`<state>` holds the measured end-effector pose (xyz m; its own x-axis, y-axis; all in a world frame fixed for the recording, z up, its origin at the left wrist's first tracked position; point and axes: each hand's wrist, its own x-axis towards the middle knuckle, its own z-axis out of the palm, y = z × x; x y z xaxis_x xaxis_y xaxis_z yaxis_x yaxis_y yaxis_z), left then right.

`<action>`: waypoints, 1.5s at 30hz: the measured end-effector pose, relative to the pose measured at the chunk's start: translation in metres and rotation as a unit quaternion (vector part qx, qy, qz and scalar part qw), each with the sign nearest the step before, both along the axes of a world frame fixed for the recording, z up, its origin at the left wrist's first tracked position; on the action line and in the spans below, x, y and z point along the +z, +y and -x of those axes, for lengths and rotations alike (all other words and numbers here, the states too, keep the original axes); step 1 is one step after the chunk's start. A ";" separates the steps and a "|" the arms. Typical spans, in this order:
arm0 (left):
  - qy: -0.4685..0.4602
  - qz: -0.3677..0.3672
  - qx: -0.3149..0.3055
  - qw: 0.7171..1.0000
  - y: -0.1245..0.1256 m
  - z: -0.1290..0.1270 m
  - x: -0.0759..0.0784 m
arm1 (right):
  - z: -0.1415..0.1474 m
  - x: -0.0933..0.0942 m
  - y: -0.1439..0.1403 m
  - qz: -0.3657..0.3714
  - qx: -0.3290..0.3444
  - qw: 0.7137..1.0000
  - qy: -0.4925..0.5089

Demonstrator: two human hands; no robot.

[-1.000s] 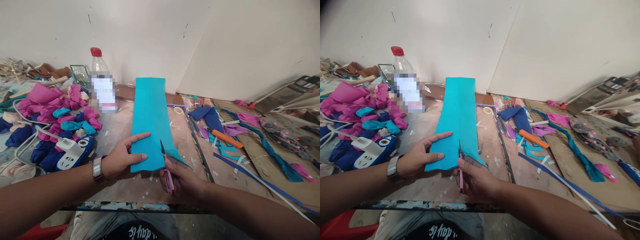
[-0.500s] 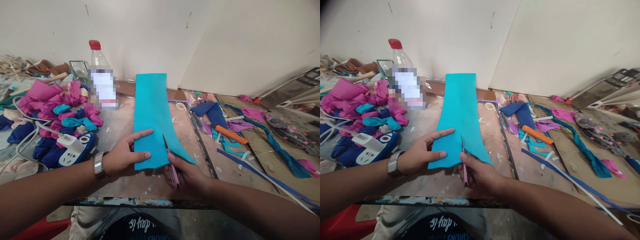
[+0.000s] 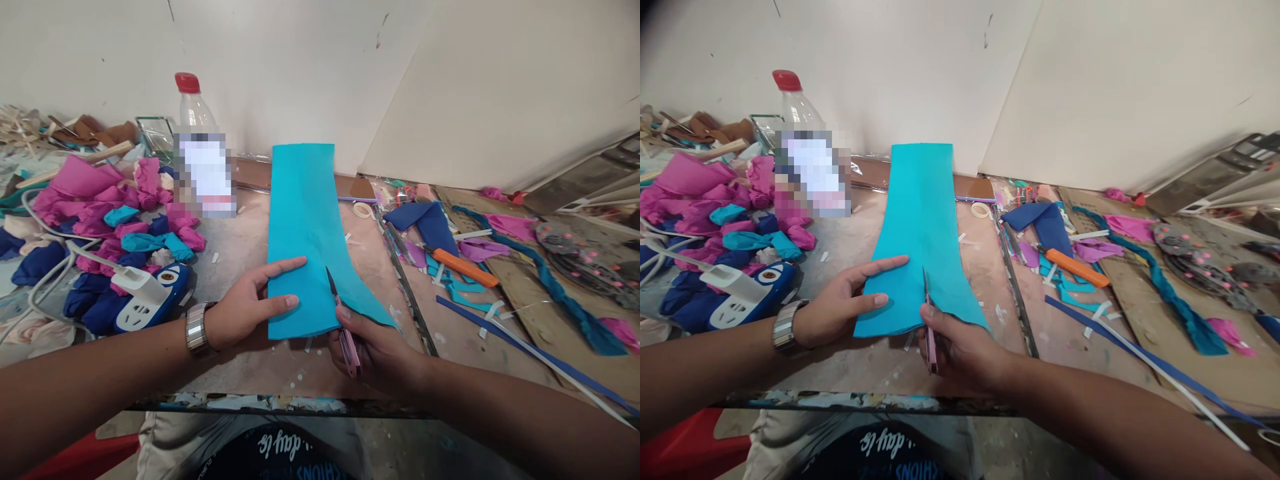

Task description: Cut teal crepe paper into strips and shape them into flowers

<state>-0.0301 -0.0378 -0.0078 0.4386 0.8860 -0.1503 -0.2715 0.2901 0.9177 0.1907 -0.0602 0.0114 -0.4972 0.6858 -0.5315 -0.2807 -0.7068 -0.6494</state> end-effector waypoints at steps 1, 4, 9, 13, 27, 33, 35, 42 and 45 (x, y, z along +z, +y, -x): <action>0.000 -0.001 0.000 1.000 0.000 0.000 0.000 | 0.000 0.000 0.000 -0.004 -0.002 1.000 0.001; 0.003 -0.001 0.002 1.000 0.000 0.000 0.001 | 0.001 -0.001 -0.001 -0.019 -0.008 1.000 0.010; 0.011 0.005 -0.004 1.000 0.000 0.000 0.000 | 0.003 -0.005 0.000 -0.038 -0.027 0.999 0.016; 0.006 0.006 -0.009 1.000 -0.001 0.000 0.000 | 0.004 -0.004 -0.001 -0.039 -0.030 0.999 0.015; 0.039 0.001 0.020 0.999 0.000 -0.001 0.004 | -0.001 -0.001 -0.002 -0.001 -0.025 1.000 0.000; 0.044 -0.009 0.023 0.999 0.001 0.000 0.002 | -0.005 -0.003 -0.003 -0.045 0.026 0.999 -0.003; 0.051 -0.008 0.024 0.998 0.001 0.000 0.002 | -0.006 -0.004 -0.004 -0.046 0.039 0.998 -0.002; 0.051 -0.005 0.019 0.999 0.000 -0.001 0.005 | -0.006 -0.003 -0.004 -0.037 0.064 0.997 0.001; 0.051 -0.013 0.016 0.998 0.001 0.000 0.005 | -0.006 -0.004 -0.004 -0.033 0.069 0.997 -0.001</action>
<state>-0.0299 -0.0373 -0.0030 0.3936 0.9037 -0.1688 -0.1847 0.2576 0.9484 0.1963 -0.0641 0.0071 -0.5877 0.6444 -0.4892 -0.1828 -0.6947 -0.6956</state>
